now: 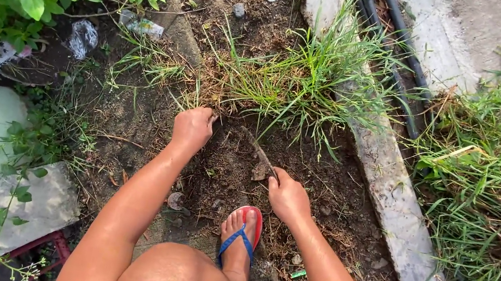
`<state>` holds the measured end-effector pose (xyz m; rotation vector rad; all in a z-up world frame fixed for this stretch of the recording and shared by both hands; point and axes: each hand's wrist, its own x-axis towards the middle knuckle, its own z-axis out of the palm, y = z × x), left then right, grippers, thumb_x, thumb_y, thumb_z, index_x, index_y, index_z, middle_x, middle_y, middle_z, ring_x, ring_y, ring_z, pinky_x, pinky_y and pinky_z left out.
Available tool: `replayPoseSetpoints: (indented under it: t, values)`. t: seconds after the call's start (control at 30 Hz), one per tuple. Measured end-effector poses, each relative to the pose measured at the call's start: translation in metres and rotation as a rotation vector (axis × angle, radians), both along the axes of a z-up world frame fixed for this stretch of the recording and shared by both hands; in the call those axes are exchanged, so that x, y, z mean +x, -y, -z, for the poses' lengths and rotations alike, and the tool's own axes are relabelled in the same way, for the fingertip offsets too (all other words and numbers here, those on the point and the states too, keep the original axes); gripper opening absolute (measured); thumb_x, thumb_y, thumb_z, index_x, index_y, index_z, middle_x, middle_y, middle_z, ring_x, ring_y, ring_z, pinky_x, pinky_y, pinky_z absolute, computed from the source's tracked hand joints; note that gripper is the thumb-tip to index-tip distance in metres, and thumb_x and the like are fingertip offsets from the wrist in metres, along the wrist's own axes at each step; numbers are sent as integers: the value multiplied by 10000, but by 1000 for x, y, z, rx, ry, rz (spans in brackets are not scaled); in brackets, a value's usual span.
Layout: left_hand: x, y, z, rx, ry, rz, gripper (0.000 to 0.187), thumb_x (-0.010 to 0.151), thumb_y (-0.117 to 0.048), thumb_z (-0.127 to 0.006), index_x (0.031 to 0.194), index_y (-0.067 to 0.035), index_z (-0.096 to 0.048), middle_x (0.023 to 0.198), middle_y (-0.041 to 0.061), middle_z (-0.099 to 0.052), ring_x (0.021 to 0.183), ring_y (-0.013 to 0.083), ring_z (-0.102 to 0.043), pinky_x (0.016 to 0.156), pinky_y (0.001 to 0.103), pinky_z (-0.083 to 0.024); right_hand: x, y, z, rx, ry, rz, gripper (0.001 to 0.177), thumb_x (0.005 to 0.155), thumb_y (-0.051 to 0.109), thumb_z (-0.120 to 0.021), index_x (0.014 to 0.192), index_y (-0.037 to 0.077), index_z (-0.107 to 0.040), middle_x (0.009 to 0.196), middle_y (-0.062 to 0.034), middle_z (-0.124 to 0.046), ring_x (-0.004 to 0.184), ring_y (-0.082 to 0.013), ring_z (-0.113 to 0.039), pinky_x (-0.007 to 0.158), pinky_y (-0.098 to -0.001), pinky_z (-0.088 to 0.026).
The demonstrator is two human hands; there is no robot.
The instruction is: Pulling weeds from a patch of soil next to a concrete walkway
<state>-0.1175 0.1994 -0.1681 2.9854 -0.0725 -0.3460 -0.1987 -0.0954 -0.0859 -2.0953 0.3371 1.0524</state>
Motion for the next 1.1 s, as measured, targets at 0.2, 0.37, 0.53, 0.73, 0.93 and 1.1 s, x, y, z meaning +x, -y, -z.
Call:
replayPoseSetpoints:
  t: [0.2, 0.37, 0.53, 0.73, 0.93, 1.1]
  values:
    - [1, 14, -31, 35, -64, -24, 219, 985, -280, -653, 902, -84, -703, 829, 108, -721, 717, 285, -708, 699, 458, -569, -11, -6, 21, 2, 112, -38, 483, 977, 355, -526, 1407, 142, -587, 1088, -204, -744, 1030, -389, -709, 940, -504, -525]
    - [-5, 13, -36, -3, -31, -7, 181, 978, -262, -654, 930, -100, -717, 851, 103, -722, 736, 280, -709, 701, 447, -568, -12, -7, 16, 27, 139, -12, 491, 978, 355, -531, 1412, 131, -581, 1098, -213, -742, 1031, -394, -715, 955, -493, -526]
    - [-13, 18, -50, -47, 4, -18, 181, 958, -269, -674, 939, -102, -739, 862, 102, -734, 762, 288, -714, 709, 455, -563, -10, 1, 1, 2, 63, -23, 485, 984, 354, -503, 1420, 156, -582, 1048, -205, -761, 1009, -386, -725, 943, -493, -535]
    - [-14, 19, -93, -26, -150, -168, 228, 1024, -320, -625, 991, -129, -745, 856, 87, -730, 705, 261, -716, 670, 434, -575, -9, 9, 1, 12, 120, 28, 489, 973, 350, -520, 1413, 145, -583, 1031, -204, -760, 979, -381, -734, 929, -498, -534]
    - [-6, 18, -111, 15, -110, -132, 268, 981, -360, -660, 943, -118, -771, 807, 82, -740, 683, 252, -705, 648, 436, -554, -11, -3, 1, 20, 256, -1, 463, 978, 353, -533, 1374, 123, -606, 1040, -191, -749, 962, -387, -719, 889, -509, -536]
    - [30, 31, -170, -217, 177, -229, 238, 978, -328, -653, 1012, -139, -795, 851, 102, -748, 706, 288, -701, 630, 432, -534, -6, -19, -26, 31, 69, -126, 406, 981, 350, -511, 1318, 161, -634, 897, -135, -757, 889, -341, -735, 861, -499, -544]
